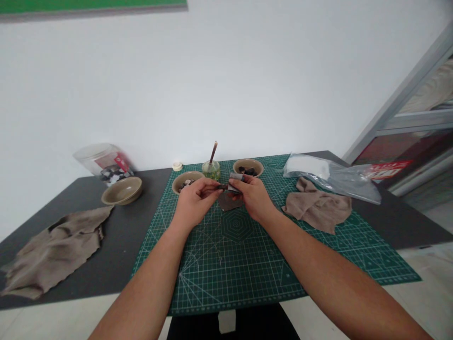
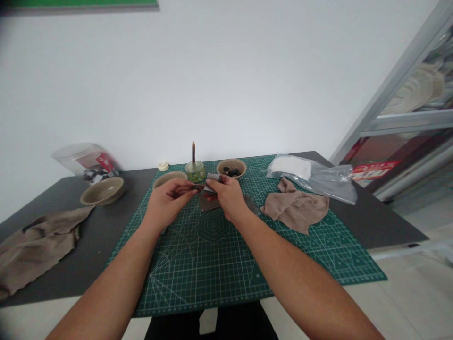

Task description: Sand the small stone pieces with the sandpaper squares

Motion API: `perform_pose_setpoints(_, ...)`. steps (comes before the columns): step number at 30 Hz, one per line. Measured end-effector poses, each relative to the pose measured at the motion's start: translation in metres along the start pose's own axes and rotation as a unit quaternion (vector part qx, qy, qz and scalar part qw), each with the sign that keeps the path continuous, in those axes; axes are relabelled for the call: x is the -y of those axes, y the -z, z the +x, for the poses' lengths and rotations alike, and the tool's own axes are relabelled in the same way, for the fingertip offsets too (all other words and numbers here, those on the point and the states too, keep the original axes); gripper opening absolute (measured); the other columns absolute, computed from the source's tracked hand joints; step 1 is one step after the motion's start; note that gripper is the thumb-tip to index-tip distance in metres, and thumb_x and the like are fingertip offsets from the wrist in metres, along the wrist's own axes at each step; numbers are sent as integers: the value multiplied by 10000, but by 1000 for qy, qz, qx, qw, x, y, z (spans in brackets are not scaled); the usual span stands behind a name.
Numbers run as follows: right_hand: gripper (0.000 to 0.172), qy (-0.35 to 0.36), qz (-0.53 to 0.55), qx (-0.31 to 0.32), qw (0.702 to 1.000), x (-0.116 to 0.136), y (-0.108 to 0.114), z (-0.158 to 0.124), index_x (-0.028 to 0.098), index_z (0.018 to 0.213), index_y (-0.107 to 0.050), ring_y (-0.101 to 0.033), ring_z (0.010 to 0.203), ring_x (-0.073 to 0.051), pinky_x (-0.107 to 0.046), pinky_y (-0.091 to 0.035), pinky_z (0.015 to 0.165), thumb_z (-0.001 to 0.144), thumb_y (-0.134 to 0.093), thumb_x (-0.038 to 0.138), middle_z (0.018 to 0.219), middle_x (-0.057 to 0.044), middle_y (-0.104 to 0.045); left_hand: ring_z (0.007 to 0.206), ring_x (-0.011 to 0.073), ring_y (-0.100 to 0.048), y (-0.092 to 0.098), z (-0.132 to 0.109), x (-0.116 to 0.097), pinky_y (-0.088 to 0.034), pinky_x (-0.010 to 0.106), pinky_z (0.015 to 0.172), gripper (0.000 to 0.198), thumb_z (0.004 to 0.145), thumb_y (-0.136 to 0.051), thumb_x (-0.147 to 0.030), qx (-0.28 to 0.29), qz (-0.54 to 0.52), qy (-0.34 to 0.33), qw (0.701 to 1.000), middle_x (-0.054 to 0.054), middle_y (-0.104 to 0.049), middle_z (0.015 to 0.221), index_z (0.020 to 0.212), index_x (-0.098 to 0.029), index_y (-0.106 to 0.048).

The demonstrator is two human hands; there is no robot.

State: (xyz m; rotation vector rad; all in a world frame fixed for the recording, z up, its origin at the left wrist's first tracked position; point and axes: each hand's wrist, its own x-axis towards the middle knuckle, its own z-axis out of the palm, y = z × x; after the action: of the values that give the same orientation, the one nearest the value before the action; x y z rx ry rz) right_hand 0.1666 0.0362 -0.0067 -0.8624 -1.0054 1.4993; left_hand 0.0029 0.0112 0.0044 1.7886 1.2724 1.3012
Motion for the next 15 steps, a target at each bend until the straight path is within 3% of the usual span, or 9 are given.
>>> perform_pose_setpoints(5,319,46,-39,-14,998,4,2,-1,190,882,-663,-611,617,-152,-270,-500,484,660,-747,404,771,-9,-663,866,177,-666,0,3,1,-557,300,751,165,738,-703,-285,-63,-11,-36,997,55,-696,951,849,-180,-641)
perform_pose_setpoints(8,440,68,-36,-10,997,3,2,-1,247,996,-591,-618,579,-146,-267,-494,469,622,-793,362,794,18,-655,803,154,-652,2,4,0,-547,294,735,240,750,-691,-288,-89,-2,-30,996,47,-691,931,964,-184,-660)
perform_pose_setpoints(11,457,72,-36,8,997,2,0,-2,266,964,-517,-616,523,-141,-254,-472,440,619,-803,359,729,46,-632,814,154,-647,4,3,-1,-540,300,748,260,779,-666,-285,-86,26,-34,995,47,-694,935,1021,-193,-682)
perform_pose_setpoints(15,418,73,-43,36,996,1,-3,-3,257,920,-492,-629,529,-147,-266,-493,452,649,-782,386,731,44,-636,769,143,-632,3,3,-1,-532,287,718,182,774,-675,-266,-70,29,-40,996,32,-687,876,938,-188,-683)
